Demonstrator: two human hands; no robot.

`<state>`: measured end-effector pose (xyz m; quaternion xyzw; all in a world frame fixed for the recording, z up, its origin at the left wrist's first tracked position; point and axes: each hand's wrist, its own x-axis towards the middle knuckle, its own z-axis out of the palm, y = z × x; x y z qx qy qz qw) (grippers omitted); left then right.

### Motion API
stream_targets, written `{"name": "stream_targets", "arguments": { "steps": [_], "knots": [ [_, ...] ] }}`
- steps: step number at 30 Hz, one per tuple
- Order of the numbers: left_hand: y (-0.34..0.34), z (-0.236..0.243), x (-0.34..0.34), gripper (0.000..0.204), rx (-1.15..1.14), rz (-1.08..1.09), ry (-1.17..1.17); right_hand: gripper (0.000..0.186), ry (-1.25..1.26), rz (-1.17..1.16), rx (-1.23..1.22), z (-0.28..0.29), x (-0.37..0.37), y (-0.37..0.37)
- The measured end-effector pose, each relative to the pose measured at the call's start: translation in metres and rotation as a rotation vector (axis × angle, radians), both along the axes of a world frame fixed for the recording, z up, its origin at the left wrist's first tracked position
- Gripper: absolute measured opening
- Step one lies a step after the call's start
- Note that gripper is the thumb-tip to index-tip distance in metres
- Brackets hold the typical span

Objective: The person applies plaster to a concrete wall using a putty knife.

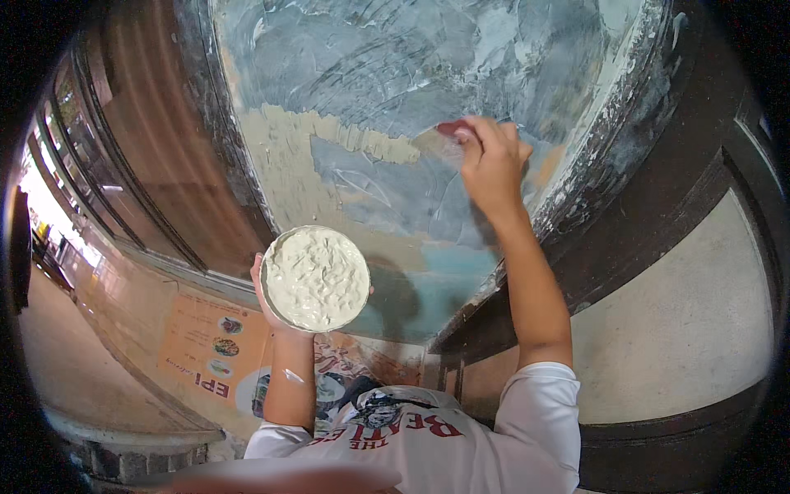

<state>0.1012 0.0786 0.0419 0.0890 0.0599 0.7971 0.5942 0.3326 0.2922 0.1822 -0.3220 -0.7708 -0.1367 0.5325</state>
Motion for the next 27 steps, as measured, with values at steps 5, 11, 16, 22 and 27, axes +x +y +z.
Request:
{"name": "stream_targets", "arguments": {
  "steps": [5, 11, 16, 22, 27],
  "knots": [
    [-0.003, -0.001, -0.004, 0.075, -0.010, 0.030, 0.001, 0.019, 0.107, 0.087, -0.158, -0.004, 0.003, -0.006],
    [-0.007, 0.016, 0.007, 0.073, 0.062, -0.055, -0.024, 0.016, 0.060, 0.023, -0.070, -0.001, 0.005, -0.003],
    [-0.004, 0.025, 0.009, 0.073, 0.058, -0.050, -0.077, 0.018, 0.001, 0.074, -0.021, -0.009, 0.002, -0.013],
    [0.002, 0.037, 0.016, 0.074, 0.155, -0.089, 0.027, 0.013, 0.170, 0.126, -0.106, 0.020, 0.011, -0.014],
    [0.010, 0.052, 0.016, 0.073, 0.098, -0.053, -0.005, 0.025, -0.201, 0.459, 0.144, 0.014, 0.021, -0.086]
  ]
}}
